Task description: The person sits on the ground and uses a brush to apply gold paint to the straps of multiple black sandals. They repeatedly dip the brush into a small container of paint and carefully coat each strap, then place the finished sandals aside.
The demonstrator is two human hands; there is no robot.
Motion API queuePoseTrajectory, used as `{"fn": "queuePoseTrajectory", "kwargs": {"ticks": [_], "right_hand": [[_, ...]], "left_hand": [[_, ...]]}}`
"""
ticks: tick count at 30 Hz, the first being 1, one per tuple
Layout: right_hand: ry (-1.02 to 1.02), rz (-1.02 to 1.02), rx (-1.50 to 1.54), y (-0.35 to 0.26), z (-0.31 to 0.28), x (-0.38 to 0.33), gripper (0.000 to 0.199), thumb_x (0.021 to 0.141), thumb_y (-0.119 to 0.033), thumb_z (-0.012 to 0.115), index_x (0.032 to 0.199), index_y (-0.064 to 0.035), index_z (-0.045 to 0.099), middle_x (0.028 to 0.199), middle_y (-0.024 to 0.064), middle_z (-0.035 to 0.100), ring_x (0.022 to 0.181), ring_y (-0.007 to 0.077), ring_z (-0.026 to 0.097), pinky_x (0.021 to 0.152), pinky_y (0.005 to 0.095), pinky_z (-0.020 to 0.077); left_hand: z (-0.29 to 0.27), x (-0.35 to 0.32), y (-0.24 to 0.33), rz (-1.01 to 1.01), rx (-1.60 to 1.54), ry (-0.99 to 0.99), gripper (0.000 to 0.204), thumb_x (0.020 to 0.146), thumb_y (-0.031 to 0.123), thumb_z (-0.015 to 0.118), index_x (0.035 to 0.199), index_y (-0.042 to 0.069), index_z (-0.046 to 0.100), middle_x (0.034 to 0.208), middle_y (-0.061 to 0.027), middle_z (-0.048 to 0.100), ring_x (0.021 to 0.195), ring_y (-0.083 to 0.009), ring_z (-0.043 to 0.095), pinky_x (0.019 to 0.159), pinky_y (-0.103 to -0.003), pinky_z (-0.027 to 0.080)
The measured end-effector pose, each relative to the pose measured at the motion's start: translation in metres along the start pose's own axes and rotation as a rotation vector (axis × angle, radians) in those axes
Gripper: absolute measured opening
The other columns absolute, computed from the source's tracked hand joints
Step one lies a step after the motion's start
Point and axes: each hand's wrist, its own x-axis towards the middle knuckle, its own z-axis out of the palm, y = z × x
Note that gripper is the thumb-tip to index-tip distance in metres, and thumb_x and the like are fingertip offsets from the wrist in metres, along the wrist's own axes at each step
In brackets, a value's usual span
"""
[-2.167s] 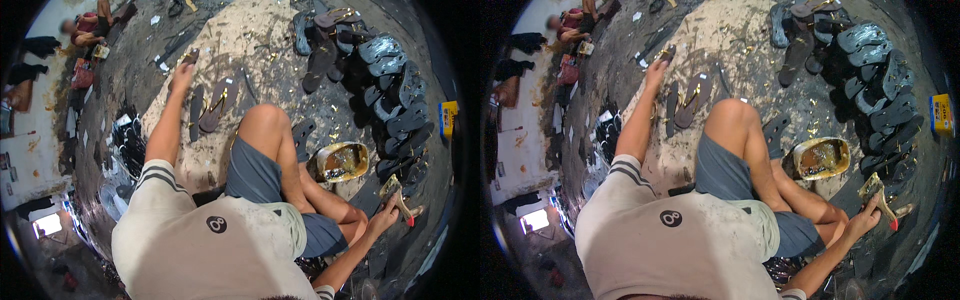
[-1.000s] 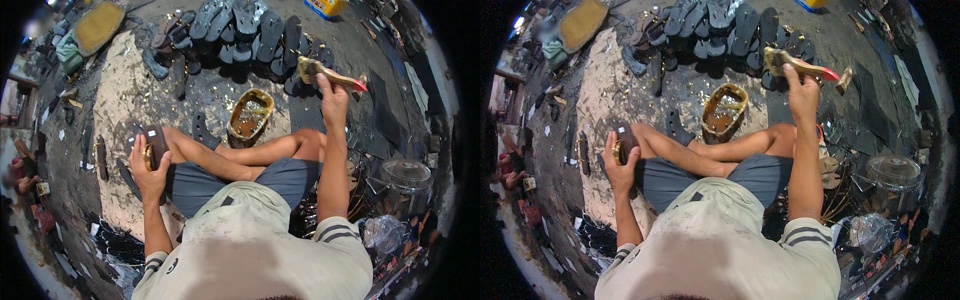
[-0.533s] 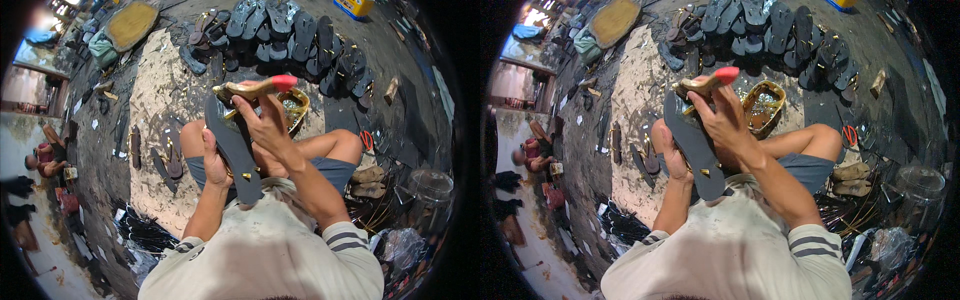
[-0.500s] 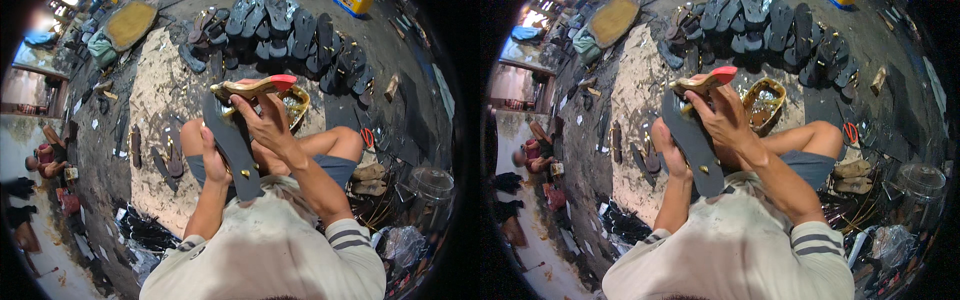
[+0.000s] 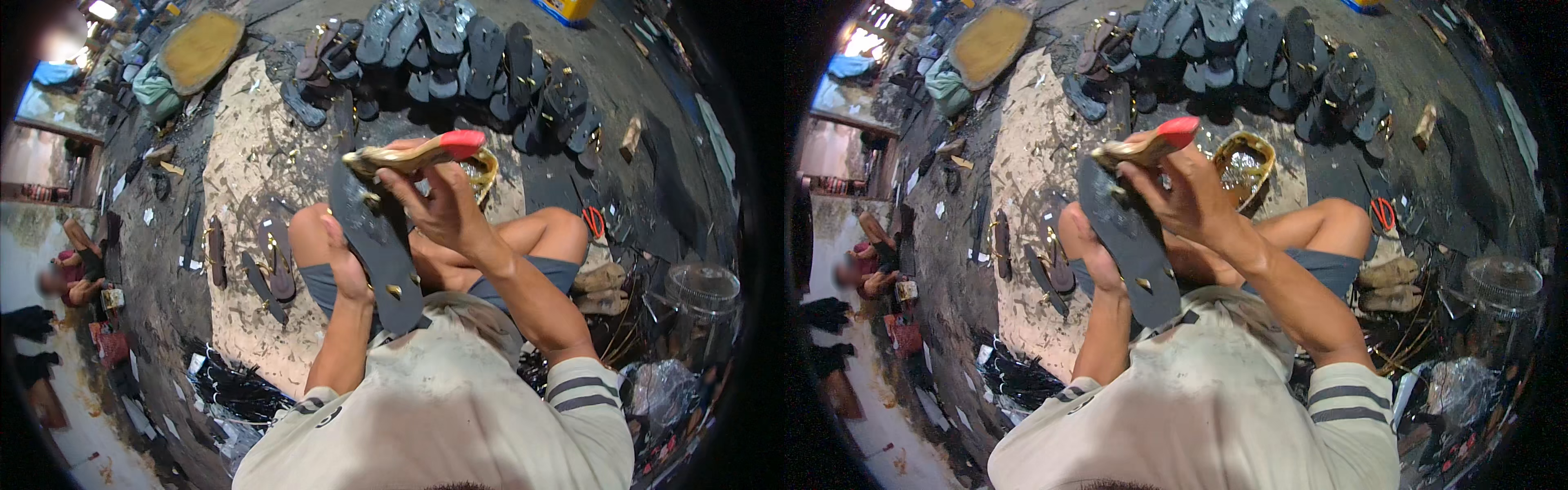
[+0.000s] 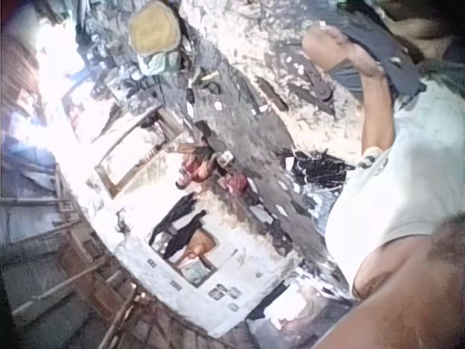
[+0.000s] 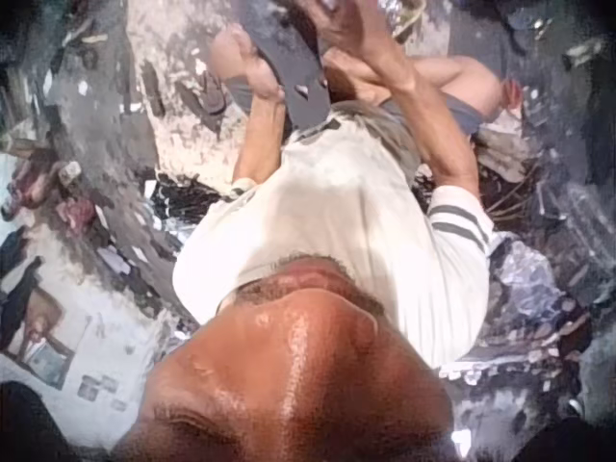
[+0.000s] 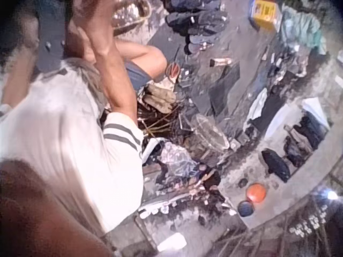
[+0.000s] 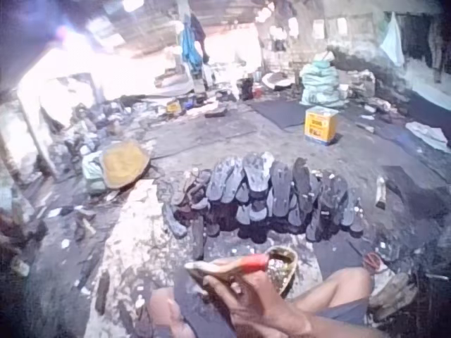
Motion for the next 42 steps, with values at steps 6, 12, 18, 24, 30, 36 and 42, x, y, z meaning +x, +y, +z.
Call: {"fn": "queuePoseTrajectory", "kwargs": {"ticks": [6, 12, 18, 24, 30, 36, 42], "right_hand": [[-0.106, -0.206, -0.114, 0.001, 0.009, -0.041, 0.031, 0.078, 0.0, 0.077, 0.106, -0.0036, 0.066, 0.102, 0.0133, 0.066, 0.091, 0.0316, 0.065, 0.08, 0.0375, 0.0508], [0.129, -0.188, -0.296, 0.024, 0.009, 0.001, 0.028, 0.081, -0.006, 0.074, 0.108, -0.0052, 0.066, 0.098, 0.0109, 0.066, 0.089, 0.0312, 0.063, 0.078, 0.0386, 0.0506], [0.171, 0.452, -0.17, 0.094, -0.066, -0.009, 0.03, 0.091, -0.027, 0.065, 0.108, -0.0027, 0.069, 0.097, 0.0144, 0.072, 0.086, 0.0246, 0.069, 0.078, 0.0332, 0.051], [-0.407, 0.471, -0.889, 0.172, -0.105, -0.037, 0.029, 0.083, -0.031, 0.072, 0.1, -0.0081, 0.072, 0.094, 0.0158, 0.071, 0.089, 0.0353, 0.066, 0.081, 0.0444, 0.0505], [-0.257, 0.42, -1.004, 0.168, -0.114, -0.022, 0.03, 0.08, -0.027, 0.077, 0.101, -0.0055, 0.072, 0.095, 0.014, 0.071, 0.08, 0.0299, 0.068, 0.072, 0.0381, 0.0531], [-0.415, 0.447, -1.192, 0.136, -0.205, -0.044, 0.025, 0.083, -0.025, 0.076, 0.097, -0.0051, 0.073, 0.093, 0.0137, 0.072, 0.093, 0.0276, 0.067, 0.079, 0.0394, 0.0515], [0.338, 0.355, -0.018, 0.035, -0.118, 0.003, 0.025, 0.092, -0.025, 0.069, 0.098, -0.0005, 0.069, 0.091, 0.0043, 0.071, 0.081, 0.0097, 0.063, 0.071, 0.0275, 0.0503]], "left_hand": [[-0.013, 0.02, 0.011, 0.007, -0.128, -0.061, 0.062, 0.101, 0.057, 0.037, 0.132, 0.005, 0.051, 0.129, -0.0099, 0.058, 0.117, -0.0226, 0.055, 0.105, -0.037, 0.042], [0.016, 0.016, -0.005, -0.088, -0.266, 0.099, 0.071, 0.097, 0.063, 0.038, 0.138, 0.005, 0.045, 0.126, -0.0106, 0.058, 0.109, -0.0226, 0.061, 0.094, -0.037, 0.052], [-0.024, -0.001, -0.007, -0.141, -0.218, 0.045, 0.079, 0.095, 0.065, 0.041, 0.145, 0.004, 0.038, 0.141, -0.0219, 0.046, 0.127, -0.0364, 0.049, 0.094, -0.051, 0.052], [-0.03, -0.06, -0.022, -0.287, -0.436, 0.043, 0.1, 0.082, 0.08, 0.045, 0.151, 0.01, 0.029, 0.149, -0.0199, 0.037, 0.122, -0.036, 0.051, 0.088, -0.047, 0.052], [-0.022, -0.106, -0.018, -0.381, -0.119, 0.278, 0.097, 0.084, 0.078, 0.044, 0.147, 0.005, 0.032, 0.131, -0.0192, 0.053, 0.102, -0.0282, 0.062, 0.084, -0.038, 0.056], [-0.031, -0.01, -0.026, -0.343, -0.128, 0.149, 0.081, 0.089, 0.07, 0.048, 0.133, 0.002, 0.047, 0.116, -0.014, 0.062, 0.083, -0.0186, 0.066, 0.066, -0.026, 0.057], [-0.033, 0.069, -0.018, -0.114, 0.045, 0.105, 0.071, 0.092, 0.064, 0.05, 0.13, 0.003, 0.051, 0.112, -0.0116, 0.063, 0.09, -0.0184, 0.065, 0.07, -0.03, 0.058]]}}
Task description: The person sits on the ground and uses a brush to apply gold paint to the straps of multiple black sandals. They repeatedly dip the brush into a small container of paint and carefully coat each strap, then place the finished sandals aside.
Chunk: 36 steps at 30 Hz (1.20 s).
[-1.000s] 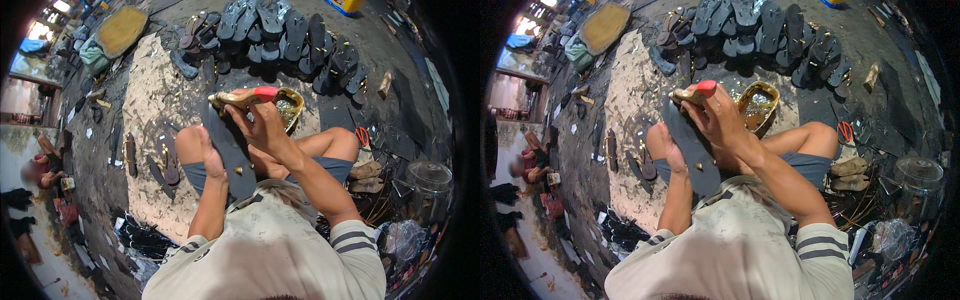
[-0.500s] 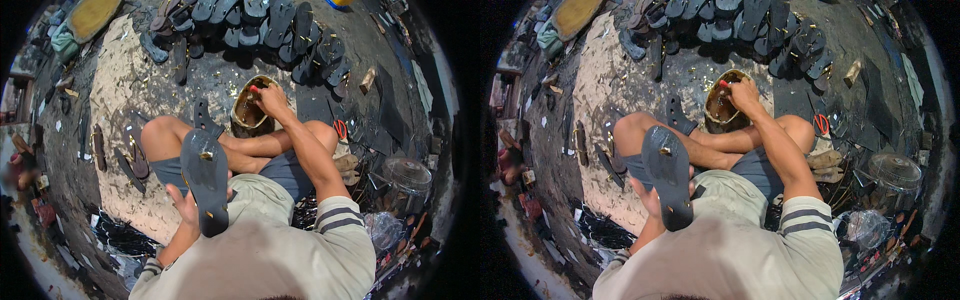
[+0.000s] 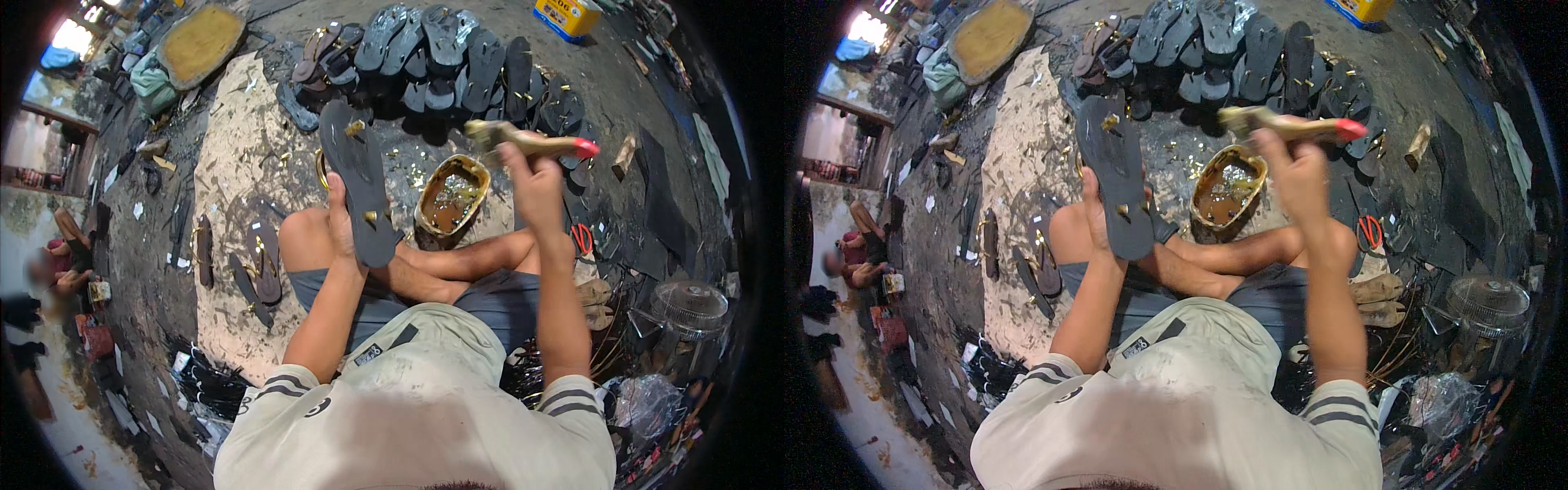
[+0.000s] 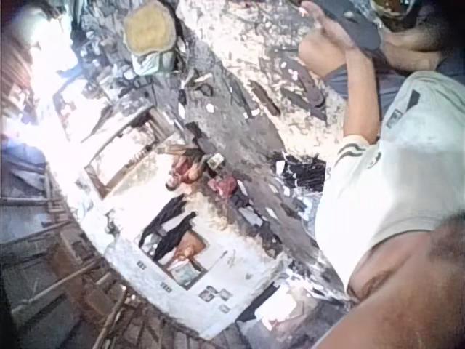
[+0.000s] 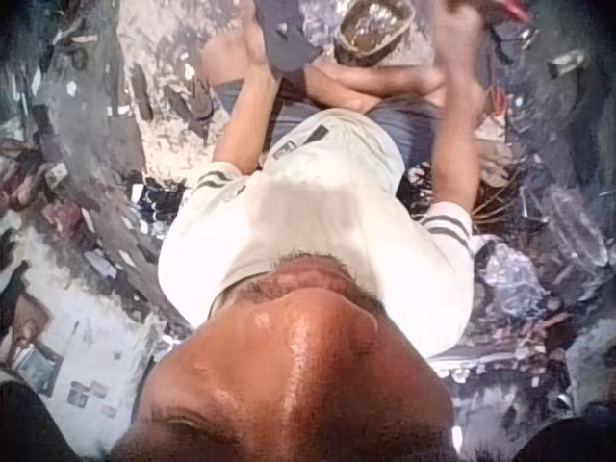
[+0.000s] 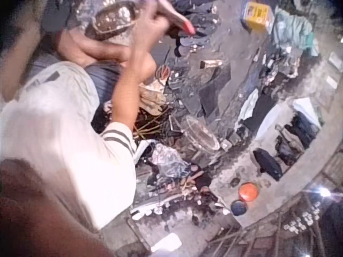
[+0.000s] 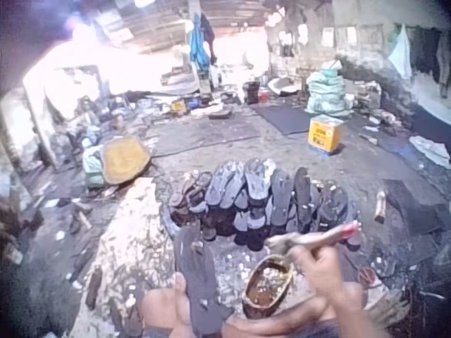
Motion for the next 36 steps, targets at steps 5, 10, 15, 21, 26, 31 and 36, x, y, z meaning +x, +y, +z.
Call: {"fn": "queuePoseTrajectory", "kwargs": {"ticks": [5, 10, 15, 21, 26, 31, 36], "right_hand": [[-0.133, -0.172, -0.048, 0.019, 0.091, -0.074, 0.034, 0.091, -0.013, 0.068, 0.12, 0.0024, 0.059, 0.11, 0.0104, 0.065, 0.102, 0.0159, 0.061, 0.091, 0.0292, 0.0472], [-0.247, -0.567, -0.1, -0.01, 0.091, -0.078, 0.029, 0.081, -0.006, 0.072, 0.109, -0.0058, 0.068, 0.103, 0.014, 0.068, 0.094, 0.0296, 0.065, 0.083, 0.0395, 0.0499], [-0.373, -0.618, -0.035, -0.013, 0.095, -0.039, 0.026, 0.082, -0.011, 0.074, 0.107, -0.0091, 0.068, 0.099, 0.0111, 0.067, 0.085, 0.0324, 0.061, 0.075, 0.0396, 0.0475], [-0.65, -0.649, -0.026, -0.026, 0.091, -0.062, 0.025, 0.081, -0.01, 0.073, 0.106, -0.013, 0.071, 0.099, 0.0103, 0.068, 0.095, 0.0292, 0.064, 0.088, 0.0413, 0.0482], [-0.483, -0.524, 0.081, -0.011, 0.095, -0.036, 0.027, 0.079, -0.008, 0.076, 0.105, -0.0081, 0.069, 0.103, 0.0113, 0.068, 0.096, 0.029, 0.066, 0.089, 0.0398, 0.05], [-0.411, -0.584, -0.045, 0.006, 0.094, -0.029, 0.031, 0.08, -0.003, 0.076, 0.109, -0.0025, 0.065, 0.1, 0.0117, 0.068, 0.095, 0.0288, 0.066, 0.083, 0.0386, 0.0512], [-0.383, -0.462, -0.112, 0.016, 0.095, -0.058, 0.029, 0.086, -0.013, 0.072, 0.111, 0.0001, 0.065, 0.11, 0.0163, 0.066, 0.1, 0.0287, 0.066, 0.087, 0.036, 0.0508]], "left_hand": [[0.057, 0.008, 0.003, 0.079, -0.142, -0.082, 0.07, 0.096, 0.063, 0.043, 0.13, 0.003, 0.051, 0.11, -0.0093, 0.063, 0.103, -0.0178, 0.061, 0.088, -0.034, 0.053], [0.047, 0.009, 0.024, 0.085, -0.198, -0.254, 0.068, 0.096, 0.06, 0.046, 0.133, 0.004, 0.049, 0.112, -0.0126, 0.065, 0.094, -0.021, 0.066, 0.081, -0.033, 0.057], [0.045, 0.001, -0.005, -0.031, -0.354, -0.127, 0.066, 0.096, 0.057, 0.048, 0.139, 0.006, 0.046, 0.131, -0.0149, 0.054, 0.105, -0.0243, 0.063, 0.085, -0.038, 0.056], [0.012, 0.016, 0.011, -0.059, -0.144, -0.371, 0.059, 0.098, 0.058, 0.043, 0.131, 0.009, 0.052, 0.116, -0.0055, 0.063, 0.102, -0.0186, 0.062, 0.087, -0.035, 0.054], [0.049, -0.006, 0.009, 0.018, -0.266, -0.175, 0.06, 0.099, 0.054, 0.044, 0.129, 0.003, 0.052, 0.113, -0.0101, 0.065, 0.103, -0.0175, 0.063, 0.081, -0.034, 0.056], [0.042, -0.003, 0.018, 0.067, -0.24, -0.093, 0.063, 0.098, 0.058, 0.041, 0.125, 0.003, 0.054, 0.109, -0.0113, 0.066, 0.086, -0.0203, 0.069, 0.069, -0.033, 0.06], [0.028, 0.011, 0.011, -0.118, -0.231, -0.053, 0.065, 0.096, 0.062, 0.042, 0.123, 0.005, 0.056, 0.104, -0.0083, 0.066, 0.083, -0.0222, 0.068, 0.072, -0.037, 0.059]]}}
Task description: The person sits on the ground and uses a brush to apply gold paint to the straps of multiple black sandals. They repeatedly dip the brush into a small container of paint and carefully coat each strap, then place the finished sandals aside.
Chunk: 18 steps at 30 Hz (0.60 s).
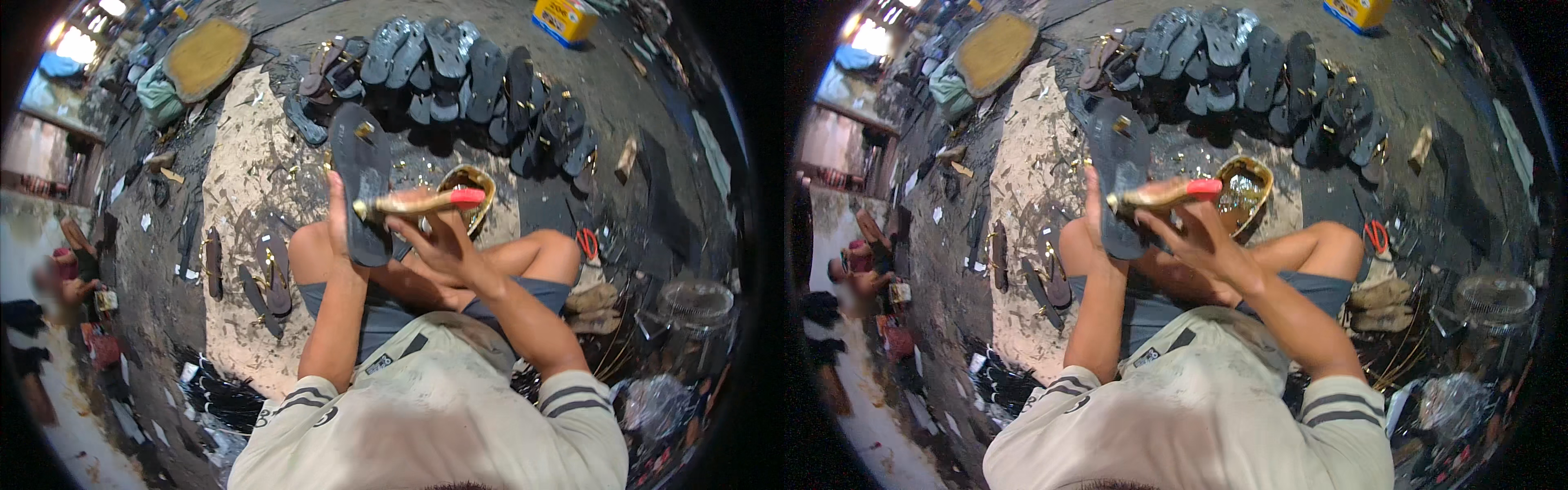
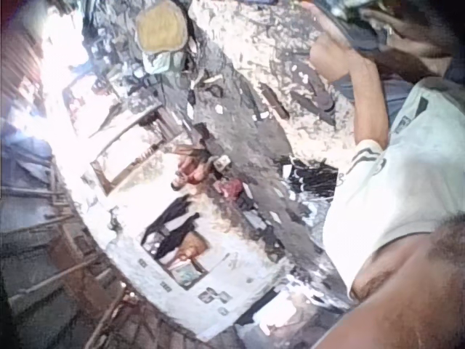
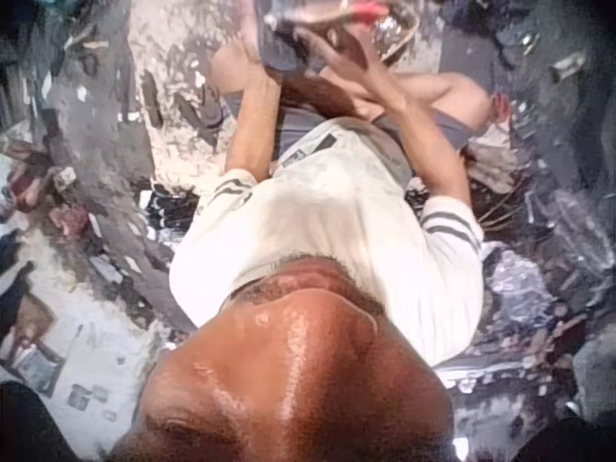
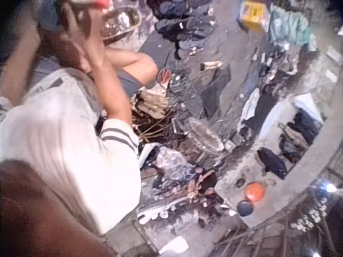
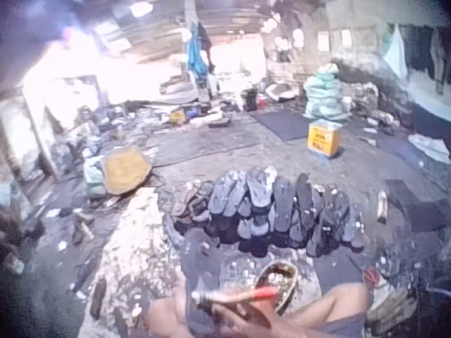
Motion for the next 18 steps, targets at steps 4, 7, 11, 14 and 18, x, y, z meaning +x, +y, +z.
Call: {"fn": "queuePoseTrajectory", "kwargs": {"ticks": [4, 7, 11, 14, 18], "right_hand": [[-0.116, 0.458, 0.333, 0.007, -0.026, -0.023, 0.029, 0.091, -0.014, 0.068, 0.115, 0.0004, 0.063, 0.109, 0.0114, 0.067, 0.099, 0.0196, 0.064, 0.09, 0.0329, 0.05], [0.237, 0.431, 0.153, -0.002, -0.073, -0.004, 0.03, 0.095, -0.016, 0.065, 0.119, -0.0003, 0.059, 0.106, 0.0066, 0.065, 0.094, 0.0112, 0.061, 0.083, 0.0262, 0.0495], [0.391, 0.371, 0.224, -0.005, -0.093, 0.009, 0.029, 0.094, -0.012, 0.065, 0.119, 0.0003, 0.056, 0.11, 0.0055, 0.062, 0.1, 0.0113, 0.057, 0.087, 0.0253, 0.0464], [0.461, 0.374, 0.166, 0.003, -0.093, 0.003, 0.03, 0.093, -0.01, 0.066, 0.119, 0.0002, 0.055, 0.116, 0.0072, 0.06, 0.107, 0.0137, 0.055, 0.094, 0.0282, 0.0441], [0.577, 0.502, 0.004, 0.034, -0.13, -0.015, 0.034, 0.097, -0.018, 0.063, 0.122, 0.0041, 0.056, 0.119, 0.0083, 0.061, 0.11, 0.0149, 0.056, 0.096, 0.029, 0.0431]], "left_hand": [[-0.04, 0.05, -0.013, -0.124, -0.065, 0.014, 0.059, 0.1, 0.053, 0.041, 0.128, 0.003, 0.054, 0.117, -0.0166, 0.064, 0.096, -0.029, 0.066, 0.087, -0.045, 0.055], [-0.045, 0.116, 0.009, -0.024, 0.072, 0.011, 0.06, 0.1, 0.052, 0.037, 0.131, 0.002, 0.052, 0.119, -0.0173, 0.064, 0.099, -0.0301, 0.066, 0.088, -0.043, 0.055], [0.01, 0.227, 0.092, 0.002, 0.243, -0.129, 0.064, 0.099, 0.056, 0.033, 0.135, 0.005, 0.049, 0.122, -0.0209, 0.061, 0.106, -0.0294, 0.063, 0.086, -0.041, 0.056], [0.025, 0.241, 0.14, 0.046, 0.401, 0.295, 0.067, 0.097, 0.059, 0.038, 0.139, 0.007, 0.043, 0.128, -0.0214, 0.057, 0.113, -0.0287, 0.06, 0.083, -0.037, 0.056], [-0.048, 0.185, 0.171, 0.192, 0.725, 0.248, 0.06, 0.097, 0.046, 0.054, 0.142, 0.008, 0.041, 0.128, -0.0147, 0.059, 0.106, -0.0229, 0.065, 0.079, -0.033, 0.056]]}}
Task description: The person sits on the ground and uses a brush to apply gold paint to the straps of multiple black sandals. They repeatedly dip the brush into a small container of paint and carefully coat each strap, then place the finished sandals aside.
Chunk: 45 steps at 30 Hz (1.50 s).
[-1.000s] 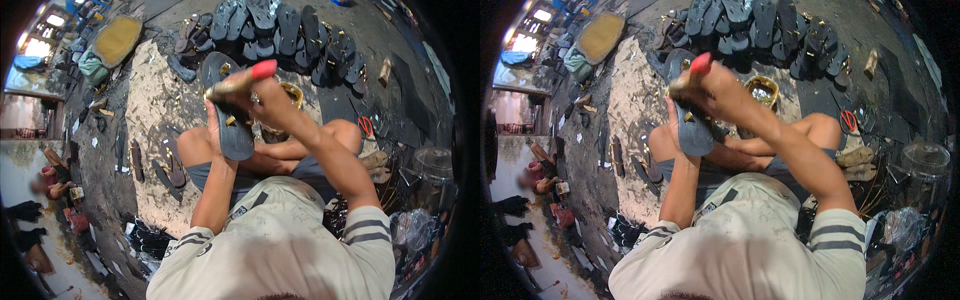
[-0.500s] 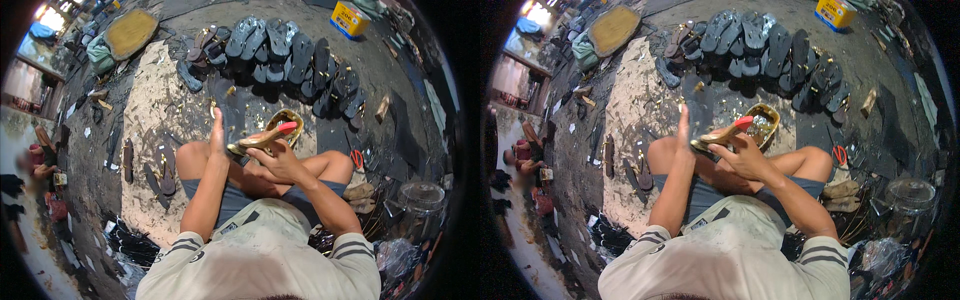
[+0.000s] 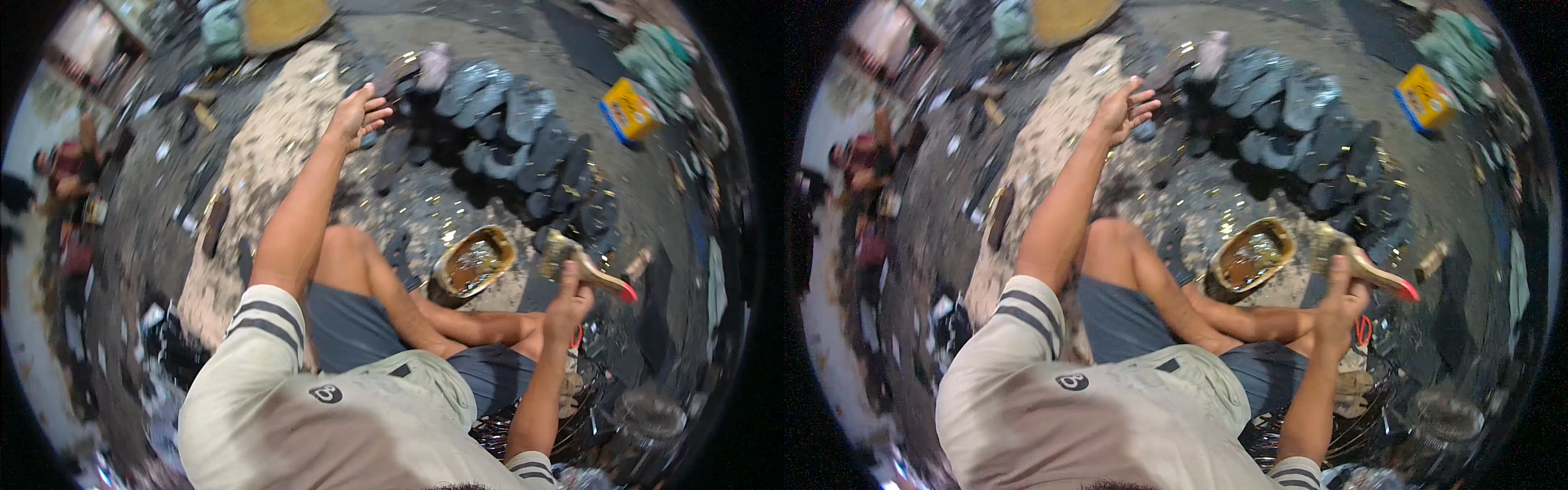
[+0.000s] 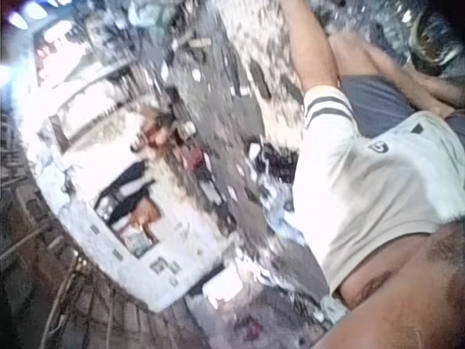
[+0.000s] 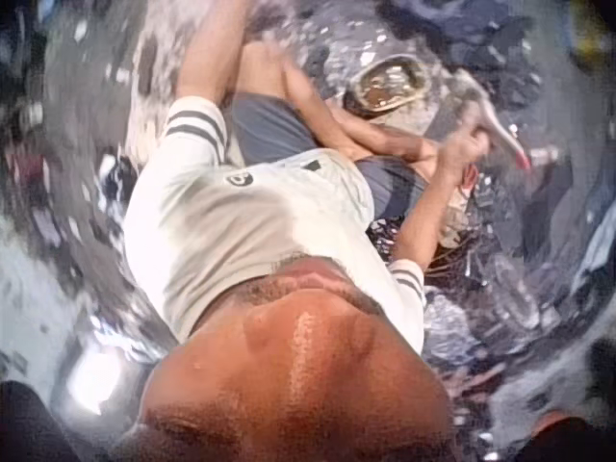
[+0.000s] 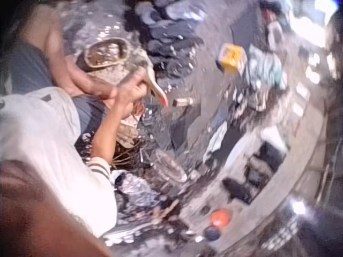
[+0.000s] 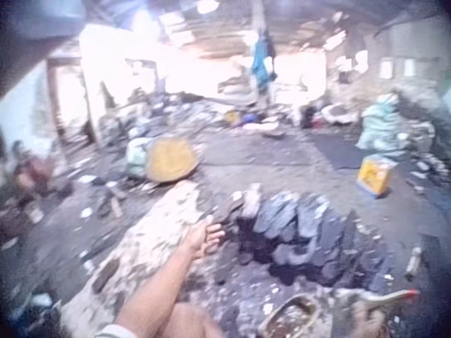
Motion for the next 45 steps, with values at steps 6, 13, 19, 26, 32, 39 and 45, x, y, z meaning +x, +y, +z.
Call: {"fn": "queuePoseTrajectory", "kwargs": {"ticks": [6, 13, 19, 26, 32, 39, 45], "right_hand": [[0.049, 0.125, -0.094, 0.034, -0.04, 0.01, 0.032, 0.098, -0.023, 0.062, 0.114, 0.0045, 0.063, 0.109, 0.0075, 0.065, 0.099, 0.0129, 0.06, 0.088, 0.0299, 0.0479], [-0.075, 0.111, -0.192, 0.071, -0.031, 0.018, 0.044, 0.102, -0.031, 0.053, 0.12, 0.0089, 0.06, 0.12, 0.0127, 0.063, 0.105, 0.0175, 0.06, 0.093, 0.0322, 0.0469], [-0.555, 0.073, -0.481, 0.078, 0.025, 0.021, 0.034, 0.092, -0.029, 0.066, 0.116, -0.0051, 0.067, 0.108, 0.0164, 0.07, 0.1, 0.0268, 0.066, 0.09, 0.0349, 0.0482], [-0.65, -0.439, -1.145, 0.145, 0.036, 0.027, 0.022, 0.082, -0.032, 0.072, 0.098, -0.0162, 0.072, 0.09, 0.011, 0.07, 0.089, 0.0308, 0.06, 0.079, 0.0441, 0.0436], [-0.338, -0.153, -0.116, 0.086, 0.022, 0.034, 0.026, 0.079, -0.026, 0.078, 0.102, -0.0151, 0.073, 0.086, 0.0158, 0.068, 0.087, 0.0322, 0.061, 0.08, 0.0439, 0.0477], [-0.285, -0.183, -1.23, 0.07, -0.061, 0.05, 0.028, 0.082, -0.026, 0.076, 0.101, -0.0057, 0.071, 0.105, 0.0149, 0.069, 0.088, 0.031, 0.066, 0.082, 0.0399, 0.0508], [-0.057, -0.007, 0.181, -0.022, -0.003, 0.029, 0.028, 0.096, -0.024, 0.064, 0.114, -0.0018, 0.065, 0.105, 0.0014, 0.068, 0.095, 0.0069, 0.06, 0.08, 0.0238, 0.0485]], "left_hand": [[-0.249, -0.126, -0.045, 0.232, 0.181, 0.619, 0.038, 0.094, 0.026, 0.062, 0.125, 0.004, 0.059, 0.106, -0.0059, 0.069, 0.092, -0.0127, 0.064, 0.078, -0.027, 0.049], [-0.382, -0.265, -0.152, -0.278, 1.24, 0.818, 0.094, 0.073, 0.067, 0.069, 0.142, 0.008, 0.046, 0.141, -0.0213, 0.049, 0.13, -0.0366, 0.047, 0.107, -0.045, 0.037], [-0.321, -0.291, -0.145, -0.35, 1.256, 0.6, 0.065, 0.082, 0.036, 0.067, 0.135, 0.001, 0.051, 0.126, -0.0255, 0.058, 0.114, -0.037, 0.059, 0.095, -0.044, 0.047], [-0.202, -0.288, -0.019, 0.16, 0.43, 0.391, 0.047, 0.093, 0.014, 0.046, 0.139, 0.004, 0.046, 0.129, -0.0147, 0.058, 0.113, -0.0245, 0.059, 0.095, -0.037, 0.045], [-0.094, -0.323, -0.05, 0.276, 0.792, 0.197, 0.055, 0.104, 0.042, 0.027, 0.141, 0.006, 0.044, 0.136, -0.0149, 0.049, 0.132, -0.0257, 0.042, 0.108, -0.041, 0.034], [-0.037, -0.309, -0.071, 0.685, 1.457, 0.294, 0.091, 0.077, 0.06, 0.07, 0.143, 0.002, 0.045, 0.14, -0.0216, 0.045, 0.129, -0.0374, 0.041, 0.108, -0.047, 0.029], [-0.027, -0.305, -0.023, 0.625, 1.219, 0.249, 0.07, 0.078, 0.036, 0.077, 0.132, -0.004, 0.053, 0.12, -0.0183, 0.062, 0.111, -0.0304, 0.058, 0.095, -0.039, 0.047]]}}
